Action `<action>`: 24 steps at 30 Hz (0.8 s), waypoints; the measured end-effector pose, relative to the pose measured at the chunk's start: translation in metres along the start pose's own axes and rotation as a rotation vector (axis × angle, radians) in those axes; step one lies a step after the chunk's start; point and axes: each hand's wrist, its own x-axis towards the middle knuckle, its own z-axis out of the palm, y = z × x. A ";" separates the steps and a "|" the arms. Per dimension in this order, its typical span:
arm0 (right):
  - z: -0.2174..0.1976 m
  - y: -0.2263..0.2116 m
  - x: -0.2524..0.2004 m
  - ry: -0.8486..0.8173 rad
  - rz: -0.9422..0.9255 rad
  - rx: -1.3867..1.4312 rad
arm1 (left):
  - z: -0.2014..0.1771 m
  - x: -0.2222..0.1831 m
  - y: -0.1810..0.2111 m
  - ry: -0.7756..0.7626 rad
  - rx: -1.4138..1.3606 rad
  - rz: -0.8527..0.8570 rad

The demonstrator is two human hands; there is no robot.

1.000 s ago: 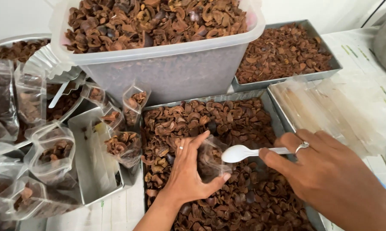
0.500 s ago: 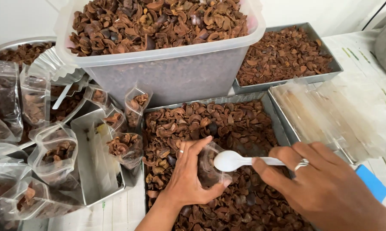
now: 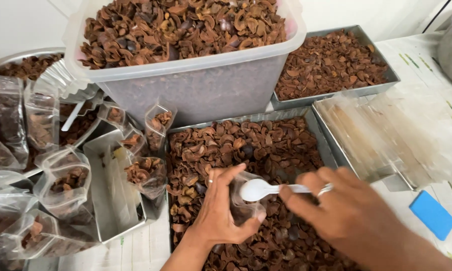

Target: The person scoops dried brown fruit pieces from a metal tray into small clear plastic bags using a white plastic spoon. They repeatedly fill each bag and place it into a metal bin on the left. The process continues throughout the clip with multiple bags being filled and set aside.

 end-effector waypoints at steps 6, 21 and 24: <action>-0.004 0.029 -0.048 -0.152 0.487 -0.262 | -0.001 0.001 -0.003 0.135 0.067 -0.023; 0.153 0.045 -0.070 -0.377 0.651 0.776 | 0.001 0.002 0.001 0.079 0.080 -0.047; 0.124 0.048 -0.055 -0.553 0.834 0.846 | 0.001 0.001 0.000 0.058 0.069 -0.073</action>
